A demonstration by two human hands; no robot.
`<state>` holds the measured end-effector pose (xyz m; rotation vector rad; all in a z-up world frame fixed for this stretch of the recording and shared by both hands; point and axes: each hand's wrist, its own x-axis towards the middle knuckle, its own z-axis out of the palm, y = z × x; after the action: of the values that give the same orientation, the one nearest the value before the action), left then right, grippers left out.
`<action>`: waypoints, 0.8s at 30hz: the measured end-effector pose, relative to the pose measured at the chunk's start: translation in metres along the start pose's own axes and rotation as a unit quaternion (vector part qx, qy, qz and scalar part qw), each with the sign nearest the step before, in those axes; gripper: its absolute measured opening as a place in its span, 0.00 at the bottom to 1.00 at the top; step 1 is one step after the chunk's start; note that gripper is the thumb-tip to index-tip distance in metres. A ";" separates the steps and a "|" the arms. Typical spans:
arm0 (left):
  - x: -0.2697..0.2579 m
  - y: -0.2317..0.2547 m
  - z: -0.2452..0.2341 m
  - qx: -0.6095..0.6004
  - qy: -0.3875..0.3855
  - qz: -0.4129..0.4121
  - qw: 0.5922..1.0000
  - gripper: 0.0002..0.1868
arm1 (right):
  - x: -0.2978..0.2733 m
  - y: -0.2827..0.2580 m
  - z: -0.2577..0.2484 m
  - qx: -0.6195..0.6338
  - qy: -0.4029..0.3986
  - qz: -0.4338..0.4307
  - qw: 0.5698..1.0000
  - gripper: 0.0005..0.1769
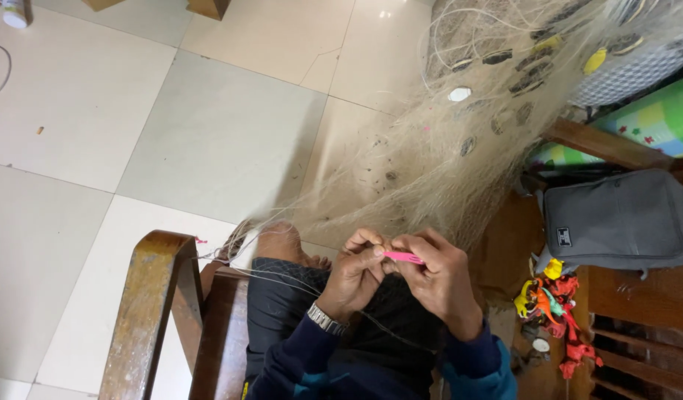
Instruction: Repairing a fishing net using a pink shuttle tool
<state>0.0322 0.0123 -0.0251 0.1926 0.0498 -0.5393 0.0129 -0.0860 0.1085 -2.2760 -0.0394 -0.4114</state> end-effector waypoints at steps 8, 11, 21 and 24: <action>0.012 0.008 0.016 0.053 0.020 0.040 0.998 0.05 | 0.010 0.000 -0.006 0.014 -0.039 -0.019 0.999 0.03; 0.010 0.009 0.021 0.043 0.020 0.035 0.998 0.05 | 0.008 0.004 -0.005 0.037 -0.035 -0.016 0.999 0.03; 0.003 0.030 0.037 0.052 0.036 -0.043 0.997 0.06 | 0.000 0.021 -0.001 0.060 -0.029 -0.012 0.998 0.05; 0.005 0.031 0.034 0.101 0.051 -0.035 0.993 0.06 | 0.002 0.013 -0.004 0.039 -0.025 -0.015 0.999 0.05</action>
<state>0.0518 0.0290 0.0126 0.4168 0.1021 -0.6034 0.0160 -0.0976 0.1024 -2.2114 -0.1140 -0.3624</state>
